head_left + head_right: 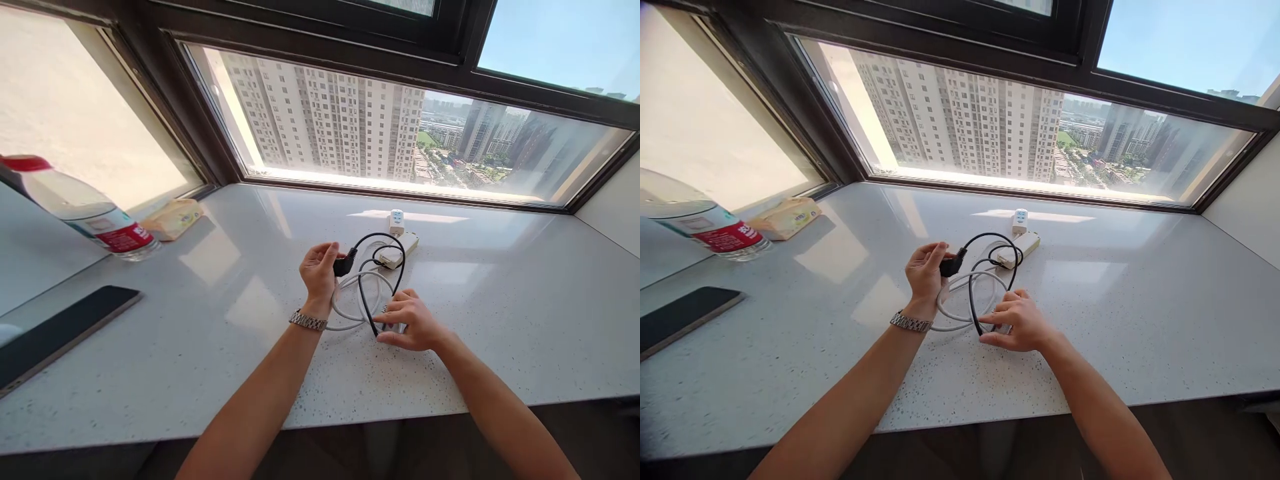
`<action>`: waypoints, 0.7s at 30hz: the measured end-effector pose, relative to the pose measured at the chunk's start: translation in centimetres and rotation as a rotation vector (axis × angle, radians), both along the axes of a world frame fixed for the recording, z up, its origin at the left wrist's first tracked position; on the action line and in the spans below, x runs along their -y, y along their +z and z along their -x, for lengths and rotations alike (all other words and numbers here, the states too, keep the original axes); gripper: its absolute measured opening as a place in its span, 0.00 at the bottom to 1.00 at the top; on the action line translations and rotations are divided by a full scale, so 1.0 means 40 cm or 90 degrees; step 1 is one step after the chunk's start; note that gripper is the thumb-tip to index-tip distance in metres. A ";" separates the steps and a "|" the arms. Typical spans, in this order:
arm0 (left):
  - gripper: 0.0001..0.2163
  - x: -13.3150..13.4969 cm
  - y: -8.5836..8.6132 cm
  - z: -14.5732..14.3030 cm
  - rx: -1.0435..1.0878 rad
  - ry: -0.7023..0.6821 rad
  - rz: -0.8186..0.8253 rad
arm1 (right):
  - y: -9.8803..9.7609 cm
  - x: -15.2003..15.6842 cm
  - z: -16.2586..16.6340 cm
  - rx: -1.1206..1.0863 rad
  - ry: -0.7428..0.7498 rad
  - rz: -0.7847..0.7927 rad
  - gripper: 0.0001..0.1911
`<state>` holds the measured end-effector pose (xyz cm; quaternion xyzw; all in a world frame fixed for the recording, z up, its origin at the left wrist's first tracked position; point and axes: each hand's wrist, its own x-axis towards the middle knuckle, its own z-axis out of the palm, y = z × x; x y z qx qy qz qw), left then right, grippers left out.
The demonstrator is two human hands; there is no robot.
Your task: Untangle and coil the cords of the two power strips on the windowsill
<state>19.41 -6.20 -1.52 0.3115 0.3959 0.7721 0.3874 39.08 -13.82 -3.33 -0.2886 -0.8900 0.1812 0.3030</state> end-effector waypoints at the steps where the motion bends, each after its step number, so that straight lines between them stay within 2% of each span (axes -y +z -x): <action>1: 0.16 0.001 0.001 0.003 0.010 -0.039 0.012 | -0.004 0.004 0.011 -0.011 0.007 -0.004 0.20; 3: 0.19 0.009 0.002 0.005 0.004 -0.152 0.025 | -0.013 0.003 0.022 -0.105 -0.032 0.012 0.20; 4: 0.20 0.015 0.002 0.003 -0.015 -0.219 0.025 | -0.018 -0.003 0.021 -0.176 -0.087 0.026 0.20; 7: 0.21 0.038 0.003 -0.010 -0.104 -0.405 -0.008 | -0.033 -0.040 -0.001 -0.377 -0.333 0.074 0.19; 9: 0.20 0.052 0.006 -0.018 -0.200 -0.484 -0.054 | -0.043 -0.069 -0.025 -0.447 -0.454 0.120 0.15; 11: 0.20 0.061 0.005 -0.023 -0.337 -0.513 -0.104 | -0.050 -0.091 -0.046 -0.473 -0.493 0.167 0.15; 13: 0.22 0.062 0.000 -0.026 -0.498 -0.496 -0.154 | -0.048 -0.098 -0.058 -0.469 -0.481 0.184 0.18; 15: 0.24 0.056 -0.012 -0.028 -0.630 -0.454 -0.186 | -0.039 -0.089 -0.059 -0.437 -0.428 0.169 0.21; 18: 0.22 0.043 -0.038 -0.036 -0.733 -0.405 -0.181 | -0.020 -0.057 -0.045 -0.330 -0.250 0.129 0.25; 21: 0.20 0.032 -0.061 -0.043 -0.761 -0.371 -0.140 | -0.009 -0.022 -0.017 -0.139 -0.076 0.077 0.24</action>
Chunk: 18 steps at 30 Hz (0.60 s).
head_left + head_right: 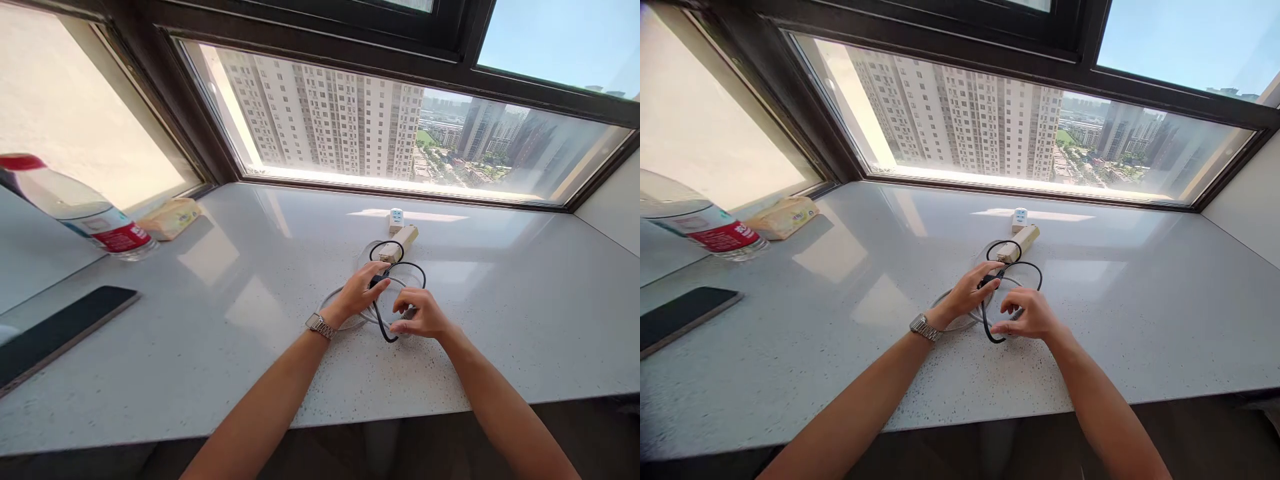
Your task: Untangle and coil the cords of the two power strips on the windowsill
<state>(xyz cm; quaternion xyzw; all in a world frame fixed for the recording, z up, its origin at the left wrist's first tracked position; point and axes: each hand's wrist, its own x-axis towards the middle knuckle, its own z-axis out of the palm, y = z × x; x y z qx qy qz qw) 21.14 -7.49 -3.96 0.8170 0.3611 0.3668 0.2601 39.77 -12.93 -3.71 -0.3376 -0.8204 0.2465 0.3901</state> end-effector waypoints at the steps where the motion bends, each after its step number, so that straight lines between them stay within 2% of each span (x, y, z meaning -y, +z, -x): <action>1: 0.20 -0.003 -0.005 -0.002 0.001 0.014 0.004 | 0.001 0.009 0.010 0.067 0.029 -0.024 0.22; 3: 0.20 -0.007 -0.011 -0.003 0.027 0.039 0.011 | 0.001 0.022 0.026 0.166 0.038 -0.075 0.16; 5: 0.20 -0.011 -0.013 -0.001 0.075 0.069 0.027 | 0.002 0.028 0.033 0.192 -0.002 -0.123 0.10; 8: 0.22 -0.018 -0.010 0.006 0.133 0.109 0.087 | 0.015 0.025 0.020 0.113 -0.124 -0.182 0.12; 11: 0.20 -0.022 -0.008 0.012 0.133 0.115 0.145 | 0.034 0.018 -0.008 -0.012 -0.274 -0.238 0.13; 13: 0.17 -0.022 -0.006 0.015 0.109 0.104 0.143 | 0.043 0.013 -0.024 -0.060 -0.351 -0.281 0.13; 15: 0.18 -0.019 -0.002 0.016 0.077 0.079 0.122 | 0.043 0.010 -0.030 -0.083 -0.386 -0.300 0.14; 18: 0.20 -0.014 0.004 0.016 0.030 0.066 0.062 | 0.029 0.006 -0.031 -0.136 -0.425 -0.266 0.18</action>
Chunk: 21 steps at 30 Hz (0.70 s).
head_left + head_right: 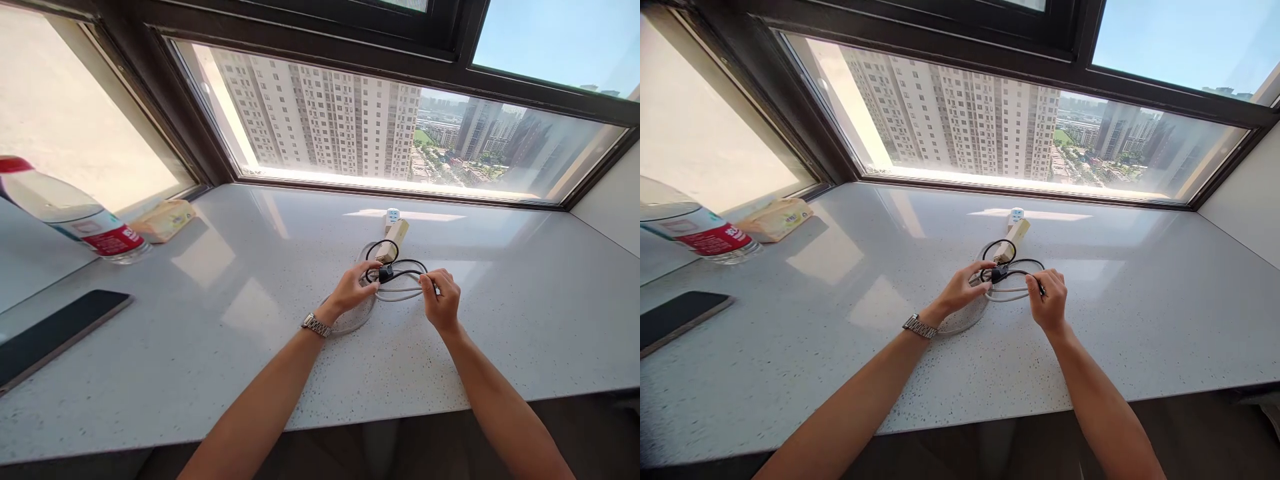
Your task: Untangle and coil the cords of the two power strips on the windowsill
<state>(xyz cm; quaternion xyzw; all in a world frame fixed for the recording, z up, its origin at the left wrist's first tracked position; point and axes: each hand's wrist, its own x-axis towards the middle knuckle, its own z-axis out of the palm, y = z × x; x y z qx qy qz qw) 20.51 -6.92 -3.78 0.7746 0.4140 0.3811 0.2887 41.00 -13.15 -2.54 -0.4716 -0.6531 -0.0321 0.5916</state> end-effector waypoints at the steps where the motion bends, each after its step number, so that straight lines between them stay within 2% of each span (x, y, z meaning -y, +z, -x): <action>1: 0.21 0.000 0.001 0.000 -0.016 0.017 -0.022 | -0.005 -0.002 -0.001 -0.043 -0.014 0.013 0.19; 5: 0.25 -0.006 -0.005 0.009 -0.069 0.129 -0.033 | 0.004 -0.015 -0.030 -0.298 -0.044 0.058 0.20; 9: 0.10 -0.021 -0.013 0.027 -0.094 0.225 0.020 | 0.039 -0.044 -0.127 -0.631 -0.060 0.041 0.20; 12: 0.09 -0.029 -0.012 0.034 -0.034 0.265 0.025 | 0.044 -0.065 -0.220 -0.818 -0.116 0.085 0.18; 15: 0.10 -0.032 -0.008 0.029 0.042 0.278 0.023 | 0.033 -0.072 -0.276 -0.870 -0.149 0.108 0.18; 18: 0.09 -0.031 -0.008 0.021 0.120 0.245 0.059 | 0.030 -0.068 -0.268 -0.860 -0.161 0.031 0.17; 21: 0.08 -0.024 -0.010 0.011 0.147 0.195 0.090 | 0.035 -0.061 -0.217 -0.765 -0.056 -0.050 0.20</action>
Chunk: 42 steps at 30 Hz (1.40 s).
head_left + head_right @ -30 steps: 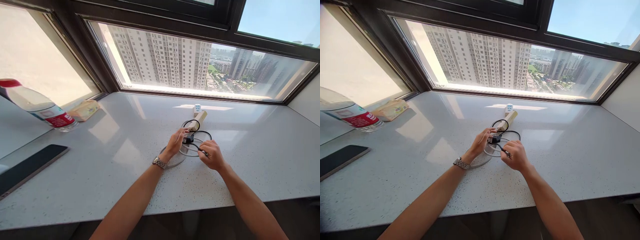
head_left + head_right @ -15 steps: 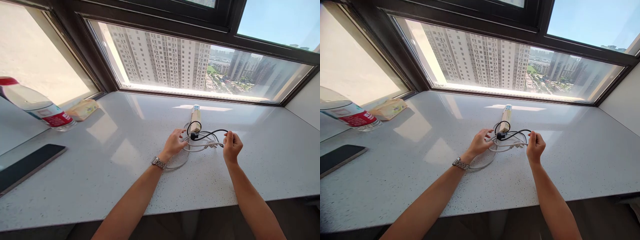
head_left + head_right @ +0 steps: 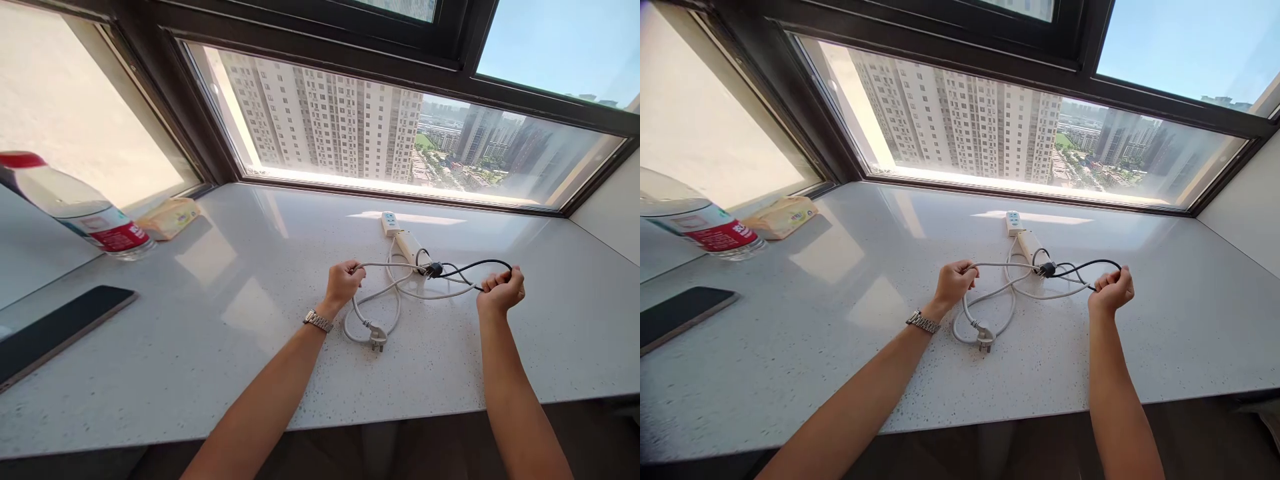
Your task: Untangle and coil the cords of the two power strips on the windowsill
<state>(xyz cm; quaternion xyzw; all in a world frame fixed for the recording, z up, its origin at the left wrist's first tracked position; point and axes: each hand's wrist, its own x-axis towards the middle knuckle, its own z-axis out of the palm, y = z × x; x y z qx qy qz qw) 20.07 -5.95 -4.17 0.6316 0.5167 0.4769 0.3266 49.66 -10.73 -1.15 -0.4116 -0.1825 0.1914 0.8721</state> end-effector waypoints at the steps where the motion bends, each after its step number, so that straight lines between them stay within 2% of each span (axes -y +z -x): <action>1: 0.07 0.003 0.000 -0.004 0.001 -0.016 0.003 | 0.001 0.003 0.019 0.051 0.039 -0.035 0.22; 5: 0.08 0.015 0.000 -0.021 0.013 -0.116 0.013 | -0.007 0.015 0.073 0.197 0.202 -0.073 0.24; 9: 0.16 0.027 0.004 -0.035 0.071 -0.180 0.016 | -0.014 0.038 0.106 0.393 0.334 0.028 0.18; 13: 0.19 0.037 0.034 -0.051 0.284 -0.220 0.053 | -0.013 0.067 0.158 0.673 0.439 0.116 0.16; 17: 0.18 0.039 0.108 -0.058 0.511 -0.254 0.121 | -0.023 0.089 0.220 0.910 0.490 0.141 0.14; 23: 0.12 0.004 0.259 -0.028 0.670 -0.210 0.125 | -0.046 0.116 0.266 1.184 0.464 0.146 0.19; 27: 0.15 -0.044 0.337 0.033 0.758 -0.126 0.075 | -0.071 0.156 0.220 1.167 0.510 0.195 0.17; 29: 0.16 -0.069 0.359 0.077 0.773 -0.073 0.050 | -0.085 0.180 0.162 1.088 0.543 0.245 0.15; 31: 0.17 -0.088 0.368 0.124 0.774 -0.011 0.038 | -0.097 0.202 0.084 1.006 0.542 0.298 0.18; 37: 0.19 -0.108 0.329 0.246 0.702 0.177 0.044 | -0.109 0.236 -0.159 0.886 0.381 0.434 0.23; 39: 0.20 -0.107 0.309 0.272 0.664 0.210 0.051 | -0.103 0.233 -0.211 0.871 0.346 0.484 0.22; 42: 0.20 -0.103 0.281 0.288 0.625 0.215 0.075 | -0.084 0.216 -0.244 0.846 0.358 0.512 0.21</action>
